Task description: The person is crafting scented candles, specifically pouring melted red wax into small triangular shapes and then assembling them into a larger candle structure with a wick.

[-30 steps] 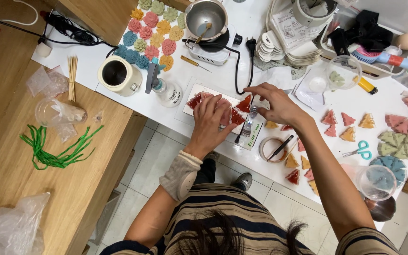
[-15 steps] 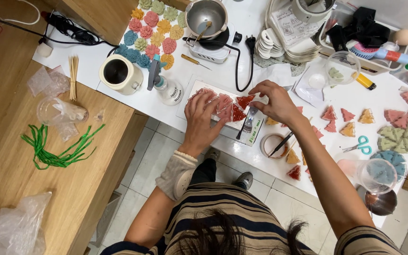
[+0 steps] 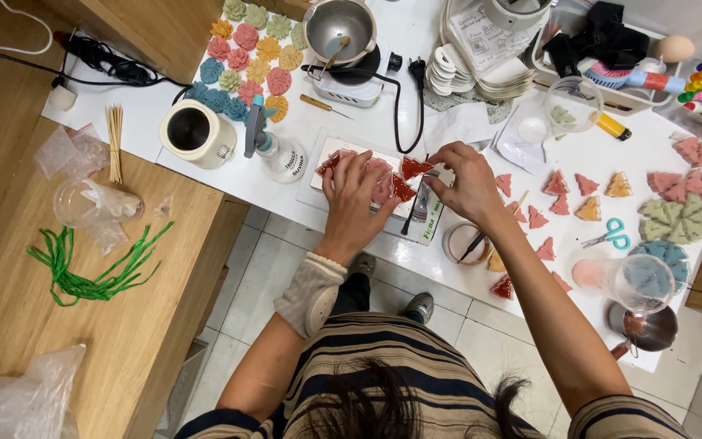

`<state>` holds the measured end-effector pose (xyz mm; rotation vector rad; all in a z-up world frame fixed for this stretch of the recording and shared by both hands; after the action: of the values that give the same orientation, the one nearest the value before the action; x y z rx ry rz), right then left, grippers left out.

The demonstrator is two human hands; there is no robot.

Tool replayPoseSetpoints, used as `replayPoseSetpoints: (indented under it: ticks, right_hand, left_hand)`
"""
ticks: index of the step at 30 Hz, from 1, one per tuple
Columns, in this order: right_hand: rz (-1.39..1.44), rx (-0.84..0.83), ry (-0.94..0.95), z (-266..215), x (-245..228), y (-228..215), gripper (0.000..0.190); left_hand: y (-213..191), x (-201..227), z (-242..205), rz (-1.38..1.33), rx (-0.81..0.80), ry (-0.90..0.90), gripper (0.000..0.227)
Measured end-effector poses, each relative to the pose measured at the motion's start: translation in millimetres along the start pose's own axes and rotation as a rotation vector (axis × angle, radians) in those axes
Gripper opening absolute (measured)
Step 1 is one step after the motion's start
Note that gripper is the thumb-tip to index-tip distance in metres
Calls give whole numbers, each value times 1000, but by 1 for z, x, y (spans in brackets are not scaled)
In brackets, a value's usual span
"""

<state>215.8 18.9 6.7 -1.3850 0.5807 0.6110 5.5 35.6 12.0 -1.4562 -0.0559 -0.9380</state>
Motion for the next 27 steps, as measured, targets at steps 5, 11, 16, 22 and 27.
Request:
replayPoseSetpoints:
  ticks: [5, 11, 16, 22, 27]
  right_hand:
    - [46, 50, -5, -15, 4, 1, 27]
    - [67, 105, 3, -26, 6, 7, 23]
    - [64, 145, 29, -30, 3, 10, 20]
    - [81, 170, 118, -32, 0, 16, 19]
    - [94, 157, 48, -30, -5, 20, 15]
  left_hand:
    - [12, 6, 15, 19, 7, 55, 48]
    - [26, 5, 28, 99, -25, 82, 38]
    - [27, 5, 38, 121, -66, 100, 42]
    - [30, 4, 49, 104, -118, 146, 53]
    - [25, 0, 56, 119, -158, 119, 53]
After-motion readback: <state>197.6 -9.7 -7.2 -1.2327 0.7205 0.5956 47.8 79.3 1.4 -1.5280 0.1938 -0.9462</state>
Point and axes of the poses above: each hand's wrist, its own z-axis towards the middle knuckle, its own y-axis out of the palm, x = y × z, the point moved 5 cm from there along z, towards the middle knuckle, and after that the axes turned 5 degrees about z, right-handed, at the moved point
